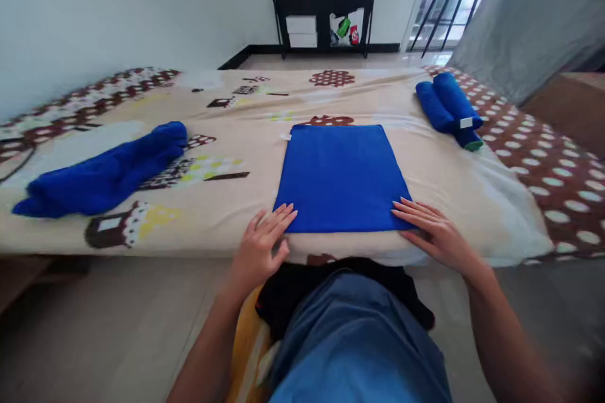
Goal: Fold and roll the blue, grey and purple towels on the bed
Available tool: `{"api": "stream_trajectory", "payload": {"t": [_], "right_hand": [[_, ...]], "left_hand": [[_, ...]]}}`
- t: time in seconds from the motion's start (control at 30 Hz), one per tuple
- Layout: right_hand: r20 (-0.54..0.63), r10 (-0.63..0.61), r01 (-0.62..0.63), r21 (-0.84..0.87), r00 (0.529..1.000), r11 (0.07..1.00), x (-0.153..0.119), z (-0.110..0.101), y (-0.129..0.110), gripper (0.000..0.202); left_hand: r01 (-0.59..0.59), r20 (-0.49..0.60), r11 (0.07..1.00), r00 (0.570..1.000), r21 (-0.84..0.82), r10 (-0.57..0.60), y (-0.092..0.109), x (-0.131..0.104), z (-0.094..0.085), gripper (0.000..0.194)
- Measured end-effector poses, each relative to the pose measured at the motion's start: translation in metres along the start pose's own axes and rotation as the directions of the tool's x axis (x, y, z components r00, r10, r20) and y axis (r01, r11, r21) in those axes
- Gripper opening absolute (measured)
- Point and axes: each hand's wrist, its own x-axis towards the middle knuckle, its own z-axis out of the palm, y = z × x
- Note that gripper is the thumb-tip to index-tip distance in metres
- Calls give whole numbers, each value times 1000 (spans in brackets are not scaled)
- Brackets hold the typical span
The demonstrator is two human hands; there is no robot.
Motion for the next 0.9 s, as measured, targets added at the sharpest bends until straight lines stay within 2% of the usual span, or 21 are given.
{"api": "stream_trajectory", "payload": {"t": [0.13, 0.23, 0.33, 0.47, 0.6, 0.77, 0.9], "right_hand": [[-93, 13, -12, 14, 996, 1000, -4, 0, 3, 46], [-211, 40, -32, 41, 977, 999, -5, 5, 2, 42], [-304, 77, -55, 82, 949, 995, -7, 10, -1, 36], [-351, 93, -61, 101, 932, 993, -12, 11, -2, 32], [-359, 126, -84, 129, 925, 988, -16, 9, 0, 27], [-339, 219, -159, 196, 915, 968, -16, 7, 3, 17], [-273, 205, -152, 206, 940, 967, -17, 3, 3, 25]], "left_hand": [[-10, -134, 995, 991, -98, -3, -17, -3, 6, 51], [-39, -245, 981, 969, -189, -9, -26, -5, 9, 45], [-84, -299, 965, 954, -248, 6, -31, -8, 9, 43], [-138, -350, 957, 936, -255, 42, -36, -13, 9, 46], [-107, -347, 946, 938, -307, -6, -39, -15, 8, 42], [6, -268, 906, 955, -423, -131, -39, -16, 3, 31], [35, -237, 898, 959, -439, -153, -41, -17, 1, 31]]}}
